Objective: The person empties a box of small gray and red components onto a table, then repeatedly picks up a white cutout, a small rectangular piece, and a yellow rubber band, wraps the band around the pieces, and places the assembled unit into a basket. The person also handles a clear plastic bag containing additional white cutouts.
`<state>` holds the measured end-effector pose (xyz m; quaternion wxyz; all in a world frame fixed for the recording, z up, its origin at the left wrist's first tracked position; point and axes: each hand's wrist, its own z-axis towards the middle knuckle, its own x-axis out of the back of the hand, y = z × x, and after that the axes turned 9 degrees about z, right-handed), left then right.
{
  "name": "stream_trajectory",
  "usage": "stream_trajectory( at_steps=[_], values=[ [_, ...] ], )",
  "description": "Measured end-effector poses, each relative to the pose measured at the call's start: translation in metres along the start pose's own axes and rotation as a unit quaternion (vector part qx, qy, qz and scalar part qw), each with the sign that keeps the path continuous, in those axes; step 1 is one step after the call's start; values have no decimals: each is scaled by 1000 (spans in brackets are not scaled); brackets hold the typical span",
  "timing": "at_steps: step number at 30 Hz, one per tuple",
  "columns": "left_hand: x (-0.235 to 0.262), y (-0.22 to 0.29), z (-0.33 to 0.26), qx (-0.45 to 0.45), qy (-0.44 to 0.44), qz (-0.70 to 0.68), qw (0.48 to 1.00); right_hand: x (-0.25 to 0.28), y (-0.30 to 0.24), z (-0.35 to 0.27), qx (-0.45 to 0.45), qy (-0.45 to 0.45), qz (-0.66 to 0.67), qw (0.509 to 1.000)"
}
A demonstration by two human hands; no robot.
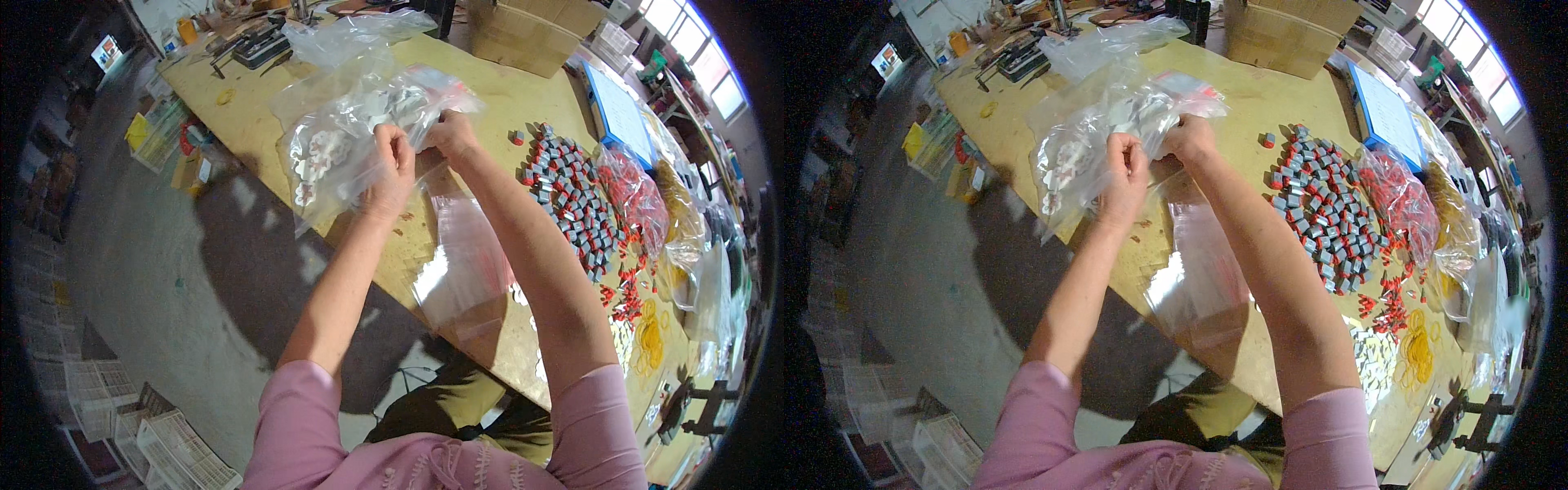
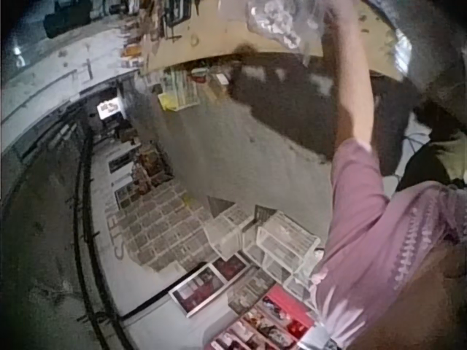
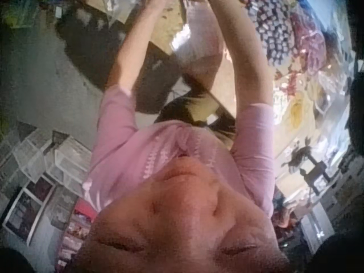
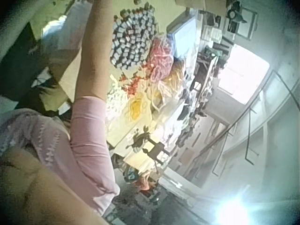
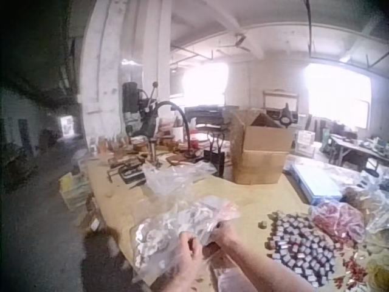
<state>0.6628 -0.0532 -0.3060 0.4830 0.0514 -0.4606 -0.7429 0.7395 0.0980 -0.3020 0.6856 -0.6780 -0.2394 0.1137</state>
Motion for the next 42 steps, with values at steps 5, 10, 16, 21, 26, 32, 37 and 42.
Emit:
stream_trajectory(
  at_steps=[5,10,16,21,26,32,37,42],
  values=[
    [-3,1,4,37,-32,-26,998,46,-42,-47,-38,-20,47,998],
    [1,-29,8,-29,-26,5,999,132,-68,-121,-143,-43,14,989],
    [0,-17,9,-108,-105,32,988,228,-82,-303,-197,27,19,980],
    [2,-17,9,-79,-127,47,988,243,-15,-418,-274,82,52,957],
    [-5,-12,9,-82,-114,83,987,232,-15,-452,-133,109,-157,972],
    [24,-9,22,-165,-163,126,965,215,-32,-502,73,252,-323,909],
    [69,124,-44,-207,-199,149,946,187,-2,-586,111,198,-332,915],
    [96,163,-155,-292,-216,149,920,169,2,-587,259,106,-427,860]
  ],
)
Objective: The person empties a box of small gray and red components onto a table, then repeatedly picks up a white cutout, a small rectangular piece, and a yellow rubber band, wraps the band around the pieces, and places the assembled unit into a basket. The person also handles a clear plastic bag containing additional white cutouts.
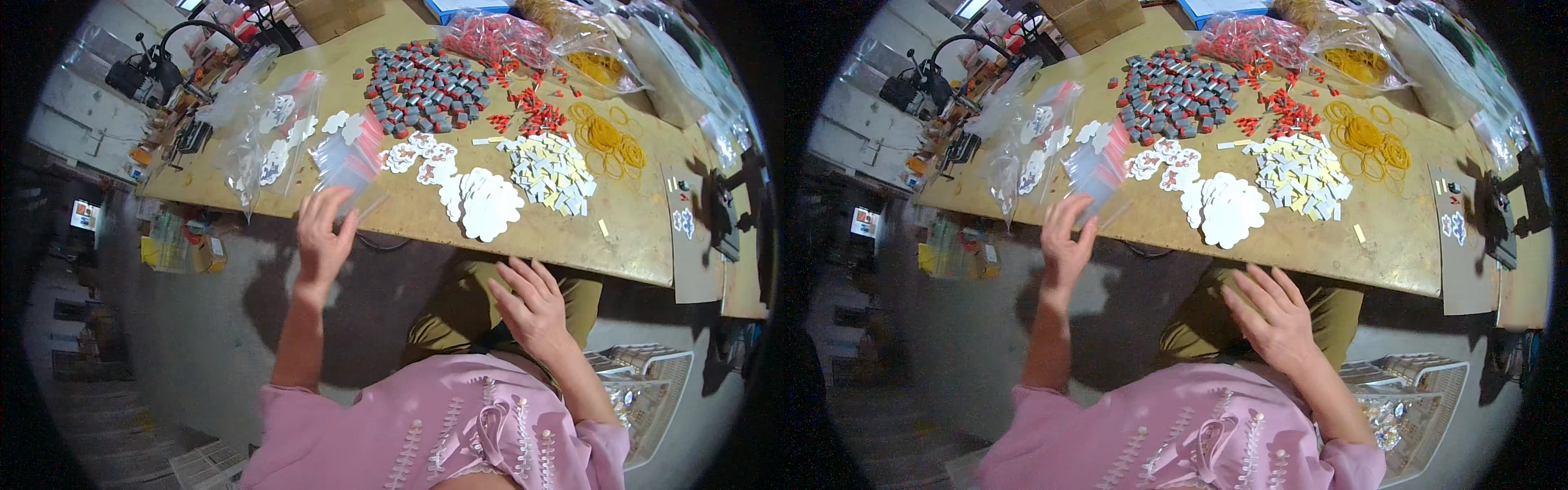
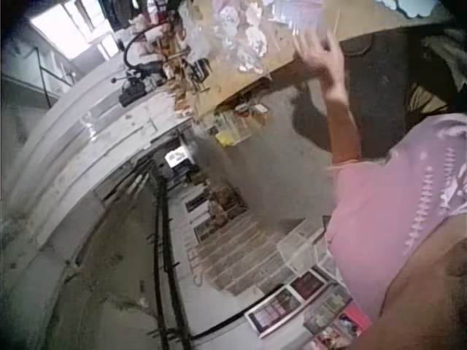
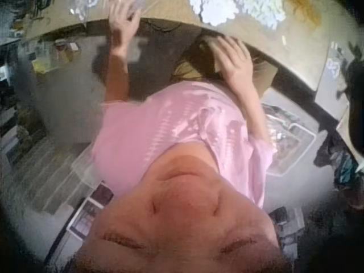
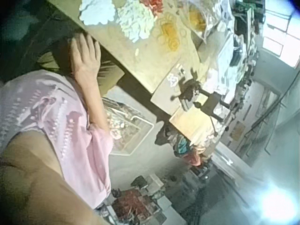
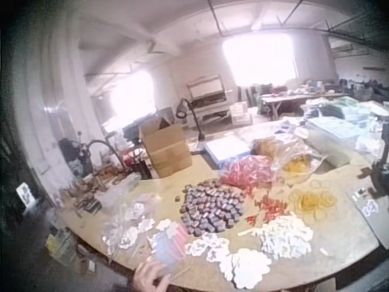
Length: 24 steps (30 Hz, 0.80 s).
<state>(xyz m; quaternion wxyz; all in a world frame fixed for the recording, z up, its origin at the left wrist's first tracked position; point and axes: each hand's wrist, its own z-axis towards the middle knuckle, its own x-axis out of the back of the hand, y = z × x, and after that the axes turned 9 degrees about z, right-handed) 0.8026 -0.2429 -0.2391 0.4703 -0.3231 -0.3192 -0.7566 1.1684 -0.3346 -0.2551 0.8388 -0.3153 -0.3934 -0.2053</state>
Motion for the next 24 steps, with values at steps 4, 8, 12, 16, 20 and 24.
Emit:
stream_trajectory(
  at_steps=[4,8,12,16,20,24],
  values=[
    [-30,0,-12,110,29,79,990,-26,19,35,-66,-69,-12,995],
    [-49,-15,-6,112,-21,75,991,-44,44,61,-80,-61,-42,994],
    [-50,-25,-6,129,-49,-9,990,-42,45,58,-71,-5,-6,997],
    [-47,-19,-6,158,18,-130,979,-31,32,23,-31,71,71,994],
    [-42,16,-9,239,27,-199,950,-31,16,6,-142,93,283,944],
    [-10,112,-5,134,-56,-262,954,-23,0,33,-390,83,635,662]
  ],
)
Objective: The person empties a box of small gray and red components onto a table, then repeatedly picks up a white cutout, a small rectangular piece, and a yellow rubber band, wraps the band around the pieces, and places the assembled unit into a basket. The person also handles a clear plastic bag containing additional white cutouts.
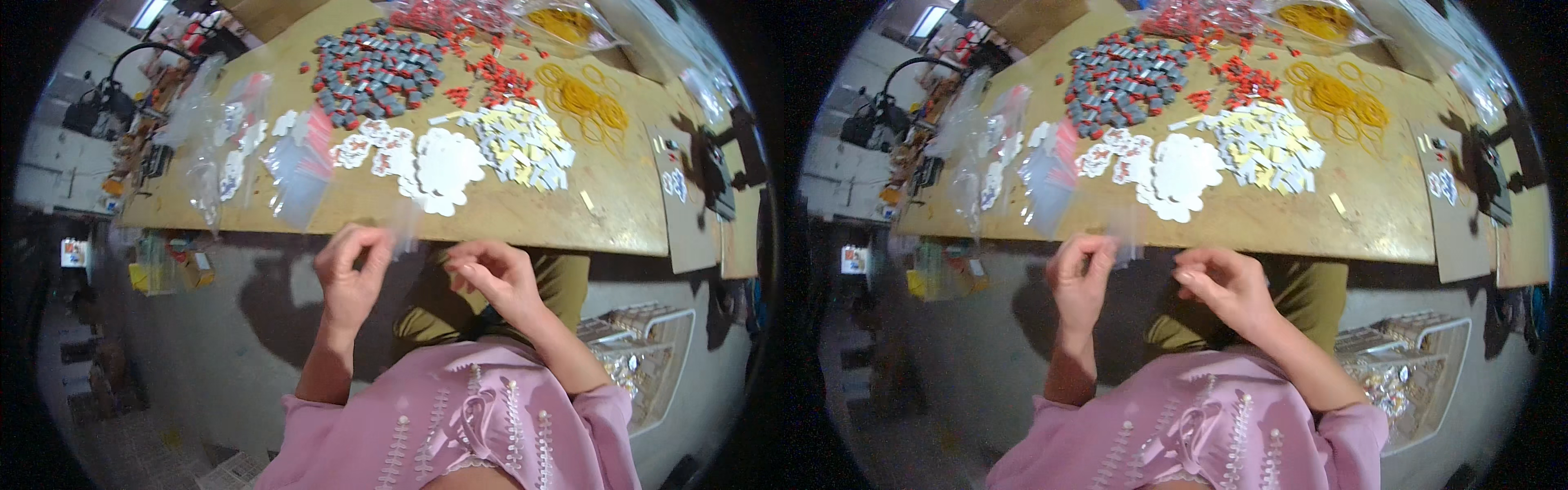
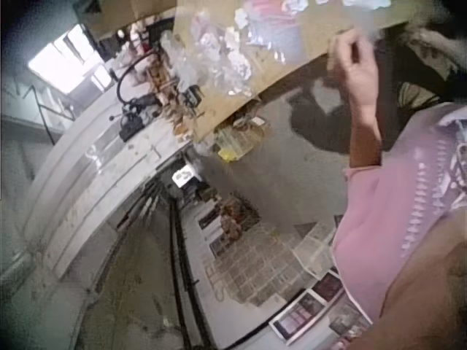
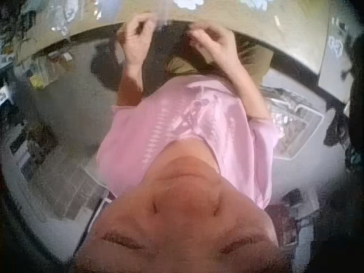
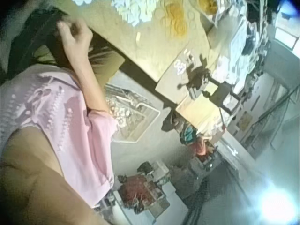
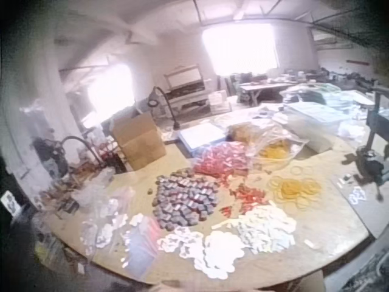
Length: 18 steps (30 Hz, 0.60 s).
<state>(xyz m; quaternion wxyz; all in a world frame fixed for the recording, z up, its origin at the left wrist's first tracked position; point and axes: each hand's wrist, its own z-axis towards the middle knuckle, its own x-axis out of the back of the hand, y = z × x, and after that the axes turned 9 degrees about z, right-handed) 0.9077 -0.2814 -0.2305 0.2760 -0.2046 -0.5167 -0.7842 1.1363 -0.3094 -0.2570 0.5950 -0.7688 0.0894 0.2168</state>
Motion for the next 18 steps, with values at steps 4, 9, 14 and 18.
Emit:
stream_trajectory(
  at_steps=[4,9,14,18],
  values=[
    [-23,25,-8,-11,-108,-85,990,10,-8,-3,-18,1,4,1000],
    [-39,28,-19,-59,-199,-16,978,26,-1,-26,-63,18,-19,998],
    [-59,20,-34,-58,-216,17,975,32,21,-49,12,4,-44,999],
    [-80,31,-37,-162,-159,42,973,41,28,-59,101,63,-53,991]
  ],
)
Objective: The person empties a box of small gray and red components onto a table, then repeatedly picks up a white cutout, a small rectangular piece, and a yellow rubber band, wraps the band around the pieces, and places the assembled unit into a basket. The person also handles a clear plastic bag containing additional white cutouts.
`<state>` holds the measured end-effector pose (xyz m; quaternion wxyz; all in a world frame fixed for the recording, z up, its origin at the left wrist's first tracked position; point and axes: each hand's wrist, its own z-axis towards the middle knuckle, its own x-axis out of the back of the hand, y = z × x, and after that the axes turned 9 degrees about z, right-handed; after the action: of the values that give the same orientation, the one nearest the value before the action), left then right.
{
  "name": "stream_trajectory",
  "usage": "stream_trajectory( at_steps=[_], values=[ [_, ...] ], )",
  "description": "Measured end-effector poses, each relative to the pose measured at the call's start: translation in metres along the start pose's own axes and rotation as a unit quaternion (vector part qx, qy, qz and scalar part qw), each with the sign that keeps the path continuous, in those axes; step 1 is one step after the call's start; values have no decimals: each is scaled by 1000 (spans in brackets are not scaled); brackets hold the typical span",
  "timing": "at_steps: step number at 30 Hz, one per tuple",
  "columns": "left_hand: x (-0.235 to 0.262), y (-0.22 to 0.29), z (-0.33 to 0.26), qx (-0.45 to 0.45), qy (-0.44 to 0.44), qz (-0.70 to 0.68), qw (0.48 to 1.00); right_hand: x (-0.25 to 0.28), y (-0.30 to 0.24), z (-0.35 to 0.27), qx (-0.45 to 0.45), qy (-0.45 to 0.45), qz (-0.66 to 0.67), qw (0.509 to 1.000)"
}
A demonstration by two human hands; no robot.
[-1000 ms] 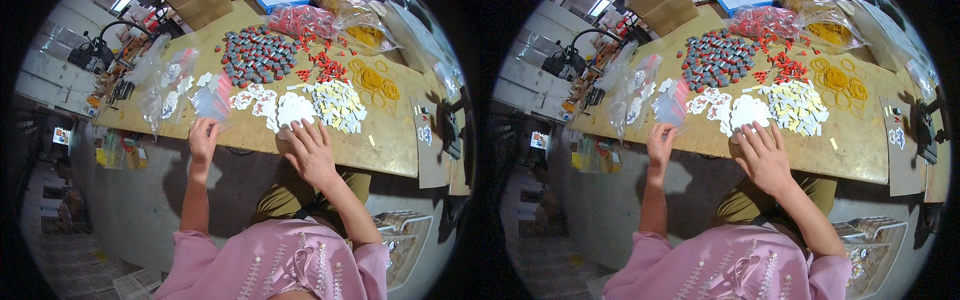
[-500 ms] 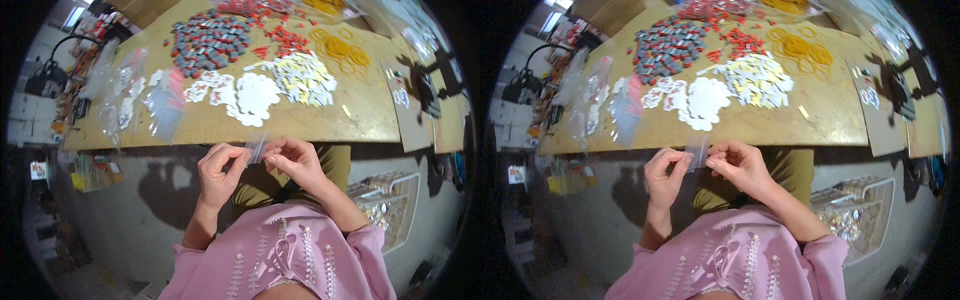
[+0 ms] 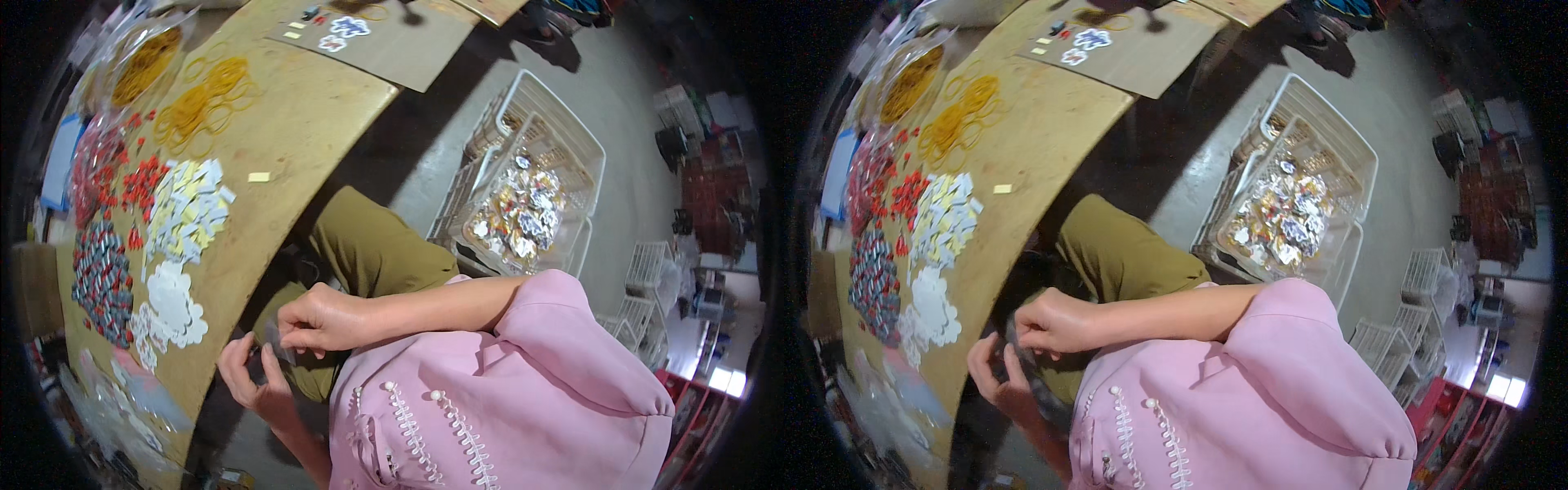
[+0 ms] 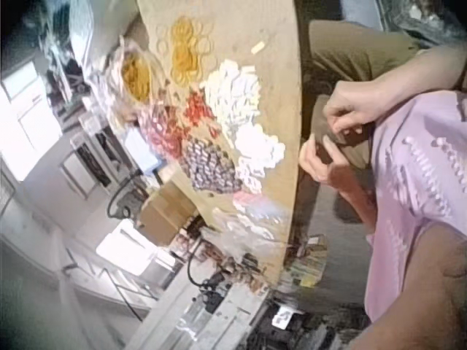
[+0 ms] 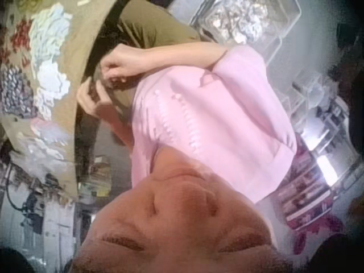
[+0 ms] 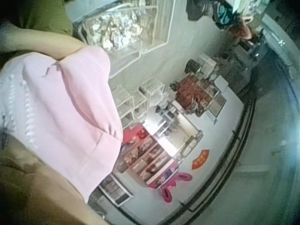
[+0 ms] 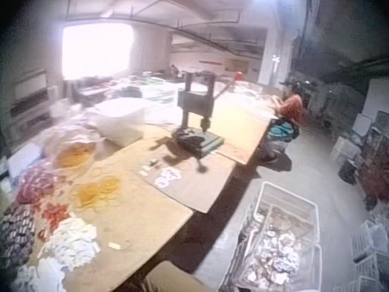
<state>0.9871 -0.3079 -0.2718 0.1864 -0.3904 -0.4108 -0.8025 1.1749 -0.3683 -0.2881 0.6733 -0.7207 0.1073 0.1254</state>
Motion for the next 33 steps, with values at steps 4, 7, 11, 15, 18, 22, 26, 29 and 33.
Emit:
stream_trajectory(
  at_steps=[4,7,11,15,18,22,26,29,33],
  values=[
    [-11,-6,-4,56,-137,-245,958,8,1,-4,8,54,27,998],
    [-15,13,6,154,-154,-228,949,17,-2,0,3,51,22,998],
    [-20,18,17,158,-158,-213,951,28,-1,3,-20,59,18,998],
    [-27,27,29,7,-129,-48,990,38,2,3,8,67,-63,996],
    [-41,29,34,68,-102,32,992,40,3,-4,26,114,-138,983],
    [-39,25,38,-60,-29,16,998,38,2,-1,-76,120,-40,989],
    [-21,22,30,-121,-162,23,979,37,-2,-2,-107,137,5,985],
    [-15,22,22,-93,-167,-67,979,44,-9,-1,-176,123,60,975],
    [-7,8,10,-75,-153,-60,984,24,-12,-4,84,135,-221,962]
  ],
)
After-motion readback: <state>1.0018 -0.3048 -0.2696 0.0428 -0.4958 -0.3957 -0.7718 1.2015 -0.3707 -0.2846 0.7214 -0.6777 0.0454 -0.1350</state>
